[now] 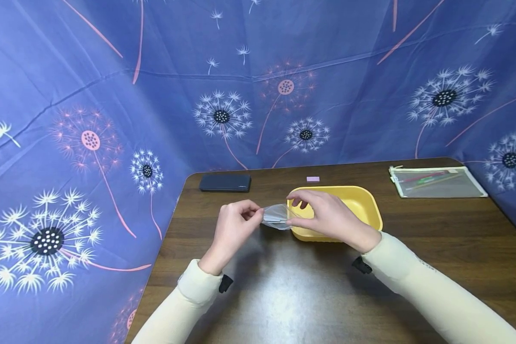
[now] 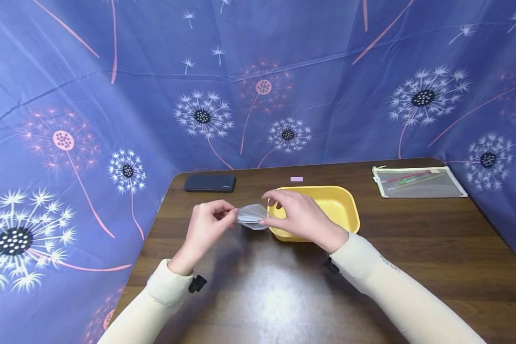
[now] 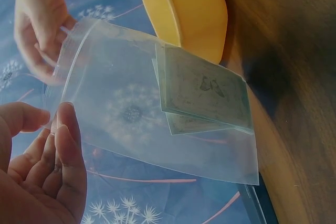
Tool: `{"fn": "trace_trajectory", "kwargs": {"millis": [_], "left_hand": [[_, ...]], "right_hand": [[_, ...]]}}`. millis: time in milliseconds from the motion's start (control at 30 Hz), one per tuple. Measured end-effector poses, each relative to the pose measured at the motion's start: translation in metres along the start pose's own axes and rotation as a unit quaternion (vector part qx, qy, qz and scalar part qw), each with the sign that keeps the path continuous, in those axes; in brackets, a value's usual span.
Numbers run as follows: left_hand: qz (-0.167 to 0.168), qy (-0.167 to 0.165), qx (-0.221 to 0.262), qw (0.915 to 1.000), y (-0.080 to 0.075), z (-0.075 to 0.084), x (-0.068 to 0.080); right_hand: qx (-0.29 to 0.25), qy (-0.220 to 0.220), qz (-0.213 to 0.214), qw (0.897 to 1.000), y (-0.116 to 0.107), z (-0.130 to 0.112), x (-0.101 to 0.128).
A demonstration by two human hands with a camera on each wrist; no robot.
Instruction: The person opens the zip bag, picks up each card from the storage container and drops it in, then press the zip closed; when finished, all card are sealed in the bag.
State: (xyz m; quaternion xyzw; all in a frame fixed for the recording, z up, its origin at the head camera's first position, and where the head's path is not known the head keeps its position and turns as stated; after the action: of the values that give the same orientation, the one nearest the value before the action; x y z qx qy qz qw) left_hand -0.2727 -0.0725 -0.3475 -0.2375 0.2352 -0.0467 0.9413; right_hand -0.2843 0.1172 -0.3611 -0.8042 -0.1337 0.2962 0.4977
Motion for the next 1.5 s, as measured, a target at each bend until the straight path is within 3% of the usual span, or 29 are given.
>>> {"fn": "trace_trajectory", "kwargs": {"millis": [200, 667, 867, 1200, 1367, 1500], "left_hand": [[0.006, -0.002, 0.0, 1.0, -0.004, -0.003, 0.001], [0.026, -0.016, 0.009, 0.9995, -0.02, -0.009, 0.004], [0.057, -0.015, 0.02, 0.9981, -0.03, -0.012, 0.005], [0.106, -0.027, 0.033, 0.9934, -0.047, -0.025, 0.011], [0.113, -0.012, 0.036, 0.9928, -0.052, -0.033, 0.015], [0.102, 0.004, 0.071, 0.9923, -0.054, -0.041, 0.017]], "right_hand": [[0.018, -0.009, -0.011, 1.0, 0.016, 0.01, 0.006], [0.029, -0.045, 0.087, 0.995, 0.016, 0.002, 0.001], [0.01, -0.058, 0.127, 0.99, 0.015, -0.003, -0.004], [-0.096, -0.018, 0.1, 0.99, 0.021, -0.01, -0.018], [-0.134, 0.018, 0.075, 0.988, 0.026, -0.011, -0.022], [-0.168, 0.053, 0.06, 0.983, 0.03, -0.008, -0.022]]}}
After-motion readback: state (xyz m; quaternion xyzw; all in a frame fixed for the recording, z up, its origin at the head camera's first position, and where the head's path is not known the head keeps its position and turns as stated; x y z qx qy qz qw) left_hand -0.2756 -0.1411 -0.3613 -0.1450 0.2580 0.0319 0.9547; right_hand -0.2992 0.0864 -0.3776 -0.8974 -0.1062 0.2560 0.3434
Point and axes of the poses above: each hand's wrist, its own x-axis away from the middle knuckle, its own y-axis out of the palm, z = x × y, the point moved 10 cm from there along -x, towards the middle knuckle, and after that the axes turned 12 degrees about x, right-handed, at the moved point
